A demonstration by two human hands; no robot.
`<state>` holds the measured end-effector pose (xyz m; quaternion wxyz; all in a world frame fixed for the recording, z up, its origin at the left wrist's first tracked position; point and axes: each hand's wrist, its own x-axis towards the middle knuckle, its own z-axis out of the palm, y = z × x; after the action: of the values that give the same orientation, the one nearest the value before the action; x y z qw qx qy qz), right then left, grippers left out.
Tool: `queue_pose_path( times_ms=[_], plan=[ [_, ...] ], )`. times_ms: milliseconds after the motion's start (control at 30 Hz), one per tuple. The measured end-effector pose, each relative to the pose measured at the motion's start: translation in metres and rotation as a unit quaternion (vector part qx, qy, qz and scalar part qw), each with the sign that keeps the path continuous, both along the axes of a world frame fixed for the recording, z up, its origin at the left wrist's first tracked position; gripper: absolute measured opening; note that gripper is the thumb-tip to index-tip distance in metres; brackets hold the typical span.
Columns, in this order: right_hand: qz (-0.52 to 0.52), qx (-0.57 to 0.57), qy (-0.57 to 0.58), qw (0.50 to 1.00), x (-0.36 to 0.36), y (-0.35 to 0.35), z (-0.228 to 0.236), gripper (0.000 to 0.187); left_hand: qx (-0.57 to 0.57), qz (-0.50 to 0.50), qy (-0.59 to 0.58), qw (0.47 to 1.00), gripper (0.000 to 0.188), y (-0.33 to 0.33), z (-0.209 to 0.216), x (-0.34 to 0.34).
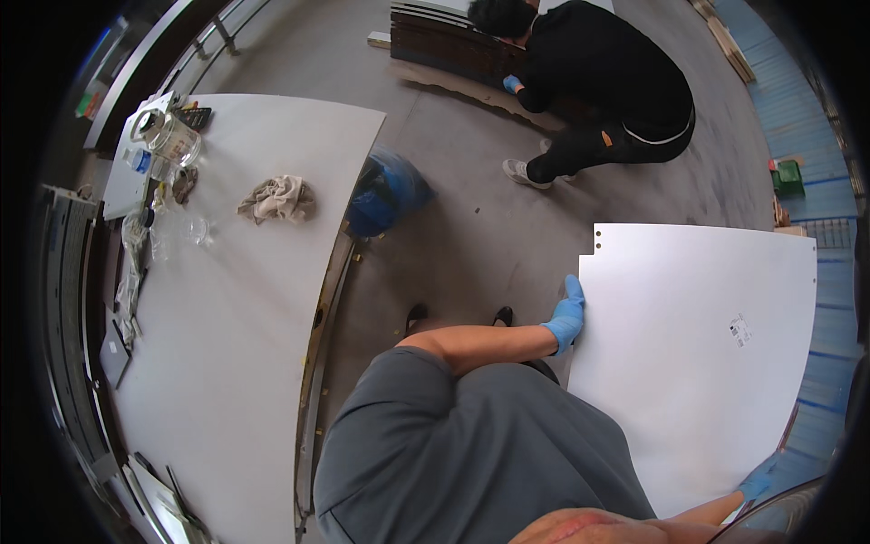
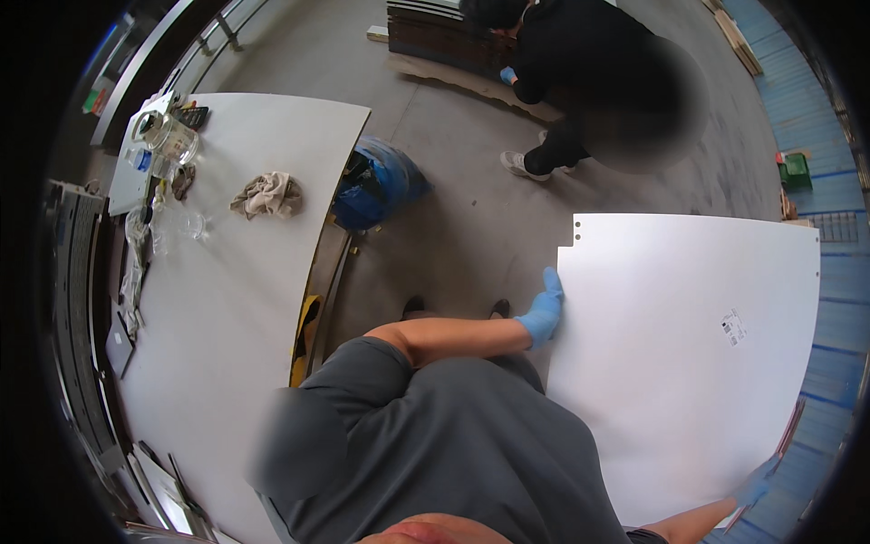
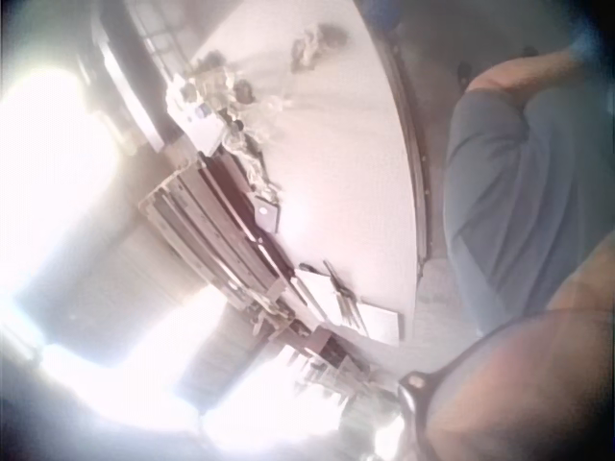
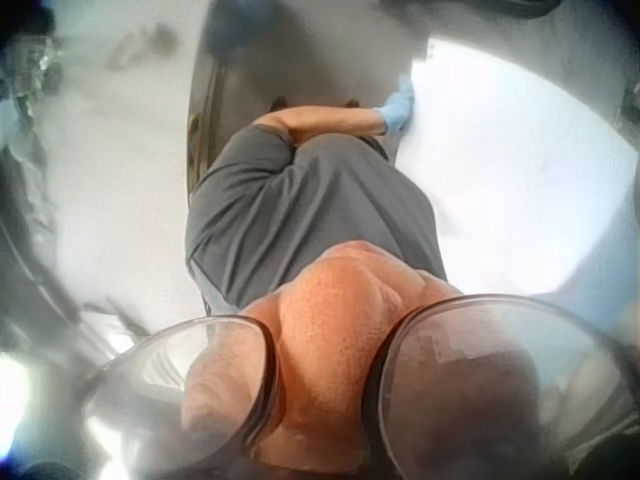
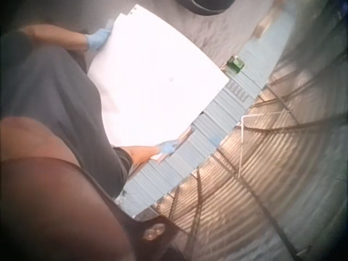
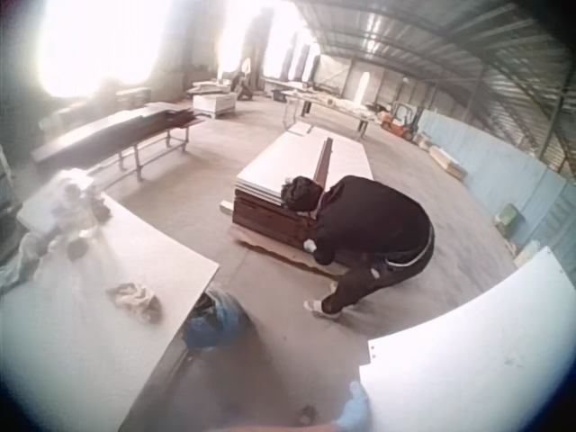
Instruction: The person applies adhesive from a tube into pre-drilled holes on a white panel, then wipes the surface with a cloth. They flip the panel, wipe the other side, and place it on a stack of similar panels.
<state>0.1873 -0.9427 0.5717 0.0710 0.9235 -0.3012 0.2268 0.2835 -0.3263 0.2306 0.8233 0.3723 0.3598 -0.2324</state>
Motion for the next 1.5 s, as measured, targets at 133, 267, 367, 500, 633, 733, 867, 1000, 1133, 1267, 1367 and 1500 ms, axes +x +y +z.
queue_pose_path(
  times_ms=[133, 267, 367, 500, 633, 733, 867, 1000, 1133, 1267, 1367, 1500],
  plan=[
    [-0.074, 0.034, 0.006, 0.997, -0.036, 0.062, 0.003, 0.067, 0.013, -0.041, -0.017, 0.999, 0.098, 0.013, 0.011, -0.004],
    [-0.113, 0.083, -0.024, 0.990, -0.061, 0.068, -0.022, 0.085, -0.011, -0.088, -0.020, 0.996, 0.097, 0.003, -0.004, -0.002],
    [-0.131, 0.063, -0.027, 0.989, -0.069, 0.048, -0.037, 0.083, -0.030, -0.060, -0.047, 0.997, 0.100, -0.015, -0.021, 0.000],
    [-0.125, 0.038, -0.016, 0.991, -0.060, 0.024, -0.039, 0.081, -0.017, -0.088, 0.015, 0.996, 0.106, -0.037, -0.052, 0.014],
    [-0.098, 0.051, 0.012, 0.994, -0.042, 0.016, -0.038, 0.081, -0.009, -0.089, 0.019, 0.996, 0.109, -0.052, -0.078, 0.015],
    [-0.091, 0.060, 0.024, 0.994, -0.030, 0.015, -0.041, 0.086, 0.007, -0.091, 0.019, 0.996, 0.107, -0.056, -0.087, 0.014],
    [-0.098, 0.031, 0.035, 0.994, -0.020, 0.013, -0.046, 0.083, -0.050, -0.070, 0.004, 0.996, 0.102, -0.048, -0.079, 0.013],
    [-0.105, 0.049, 0.036, 0.993, -0.017, 0.017, -0.047, 0.084, -0.049, -0.076, 0.032, 0.995, 0.097, -0.034, -0.062, 0.009],
    [-0.114, 0.021, 0.046, 0.992, -0.023, 0.026, -0.049, 0.084, -0.064, -0.072, 0.039, 0.995, 0.094, -0.025, -0.063, 0.010],
    [-0.126, 0.011, 0.033, 0.991, -0.035, 0.033, -0.049, 0.083, -0.078, -0.140, 0.017, 0.987, 0.091, -0.017, -0.077, 0.012],
    [-0.133, 0.010, 0.047, 0.990, -0.042, 0.035, -0.043, 0.081, -0.067, -0.109, 0.067, 0.990, 0.093, -0.015, -0.083, 0.008],
    [-0.109, 0.021, 0.019, 0.994, -0.047, 0.037, -0.037, 0.079, -0.059, -0.156, 0.040, 0.985, 0.095, -0.019, -0.092, 0.020]
  ],
)
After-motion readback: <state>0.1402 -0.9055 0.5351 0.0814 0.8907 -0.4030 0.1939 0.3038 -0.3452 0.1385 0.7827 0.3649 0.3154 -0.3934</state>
